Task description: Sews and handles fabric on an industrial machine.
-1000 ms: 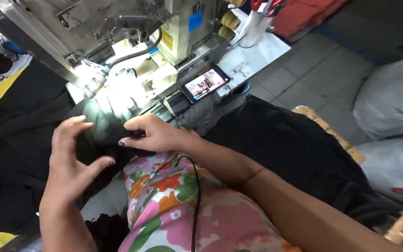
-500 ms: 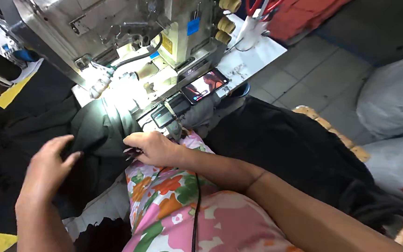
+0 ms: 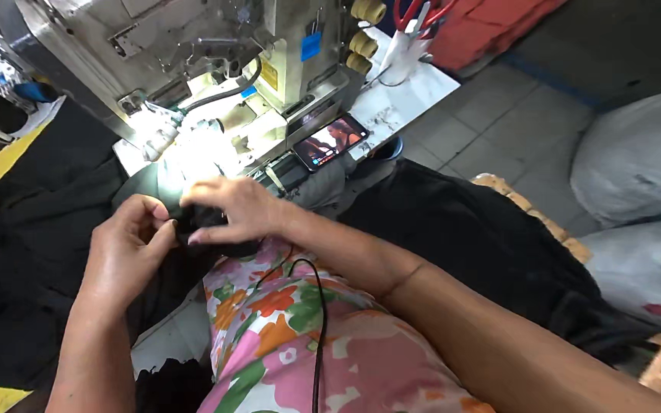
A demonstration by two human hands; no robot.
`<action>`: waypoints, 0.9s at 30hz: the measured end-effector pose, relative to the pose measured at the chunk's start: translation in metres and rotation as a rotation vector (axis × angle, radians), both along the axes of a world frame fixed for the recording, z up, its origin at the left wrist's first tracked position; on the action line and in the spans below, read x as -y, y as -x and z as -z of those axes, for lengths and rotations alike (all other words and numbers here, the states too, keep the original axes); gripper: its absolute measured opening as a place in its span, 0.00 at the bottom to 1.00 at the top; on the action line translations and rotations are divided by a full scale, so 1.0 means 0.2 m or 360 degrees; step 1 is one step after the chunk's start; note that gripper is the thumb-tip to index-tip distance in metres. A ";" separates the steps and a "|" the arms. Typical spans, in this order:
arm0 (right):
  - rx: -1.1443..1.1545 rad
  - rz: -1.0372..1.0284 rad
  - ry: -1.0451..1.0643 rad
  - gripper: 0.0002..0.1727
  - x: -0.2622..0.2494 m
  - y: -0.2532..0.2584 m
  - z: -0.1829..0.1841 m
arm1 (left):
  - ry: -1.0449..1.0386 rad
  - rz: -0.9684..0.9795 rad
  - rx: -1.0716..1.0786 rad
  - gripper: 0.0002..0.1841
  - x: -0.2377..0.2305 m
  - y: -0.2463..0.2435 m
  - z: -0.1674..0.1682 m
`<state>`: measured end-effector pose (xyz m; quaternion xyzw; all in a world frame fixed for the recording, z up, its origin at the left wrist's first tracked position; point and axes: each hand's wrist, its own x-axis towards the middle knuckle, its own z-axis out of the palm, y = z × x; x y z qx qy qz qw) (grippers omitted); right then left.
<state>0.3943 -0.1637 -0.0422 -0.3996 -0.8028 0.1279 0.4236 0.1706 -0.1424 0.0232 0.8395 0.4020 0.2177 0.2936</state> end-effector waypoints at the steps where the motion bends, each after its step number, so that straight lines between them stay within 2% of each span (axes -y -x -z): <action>1: -0.0081 -0.0003 0.0092 0.29 -0.06 -0.04 -0.02 | -0.0090 -0.0006 0.0055 0.08 0.01 0.00 -0.02; 4: -0.0319 -0.0102 0.0334 0.23 -0.21 -0.10 0.01 | -0.0462 -0.0151 0.0179 0.14 -0.06 0.06 -0.11; 6: -0.0496 -0.0168 0.0352 0.19 -0.24 -0.09 0.05 | -0.0631 -0.0375 0.0448 0.16 -0.22 0.15 -0.14; 9: -0.0542 0.0097 0.0359 0.15 -0.23 -0.05 0.10 | -0.0456 -0.0774 0.1009 0.11 -0.42 0.17 -0.10; 11: -0.0444 0.0270 0.0326 0.15 -0.22 -0.02 0.12 | -0.0292 -0.0946 0.1220 0.10 -0.45 0.12 -0.09; 13: -0.0455 0.0361 0.0289 0.14 -0.23 0.01 0.13 | -0.0152 -0.0951 0.1332 0.10 -0.42 0.06 -0.12; 15: -0.0457 0.0283 0.0367 0.13 -0.20 0.02 0.09 | 0.0003 -0.0774 0.1323 0.08 -0.32 0.01 -0.18; 17: -0.0432 -0.0012 0.0538 0.14 -0.11 0.01 -0.03 | 0.0023 -0.0411 0.1125 0.09 -0.21 -0.02 -0.20; 19: -0.0385 -0.0350 0.0413 0.13 0.01 0.02 -0.11 | -0.0170 -0.0096 0.0744 0.10 -0.14 -0.01 -0.19; 20: -0.0335 -0.0418 0.0276 0.13 0.07 0.04 -0.11 | -0.0321 0.0007 0.0495 0.11 -0.11 0.00 -0.18; 22: -0.0199 -0.0430 0.0127 0.15 0.16 0.05 -0.09 | -0.0549 0.0236 0.0027 0.14 -0.04 -0.02 -0.15; 24: -0.0138 -0.0380 0.0079 0.13 0.19 0.05 -0.05 | -0.0624 0.0545 -0.0364 0.17 0.01 -0.07 -0.10; 25: -0.0155 -0.0338 0.0095 0.12 0.18 0.04 -0.02 | -0.0657 0.0626 -0.0519 0.18 0.01 -0.09 -0.08; 27: -0.0208 -0.0205 0.0164 0.10 0.14 0.01 0.04 | -0.0635 0.0587 -0.0707 0.21 -0.08 -0.07 -0.13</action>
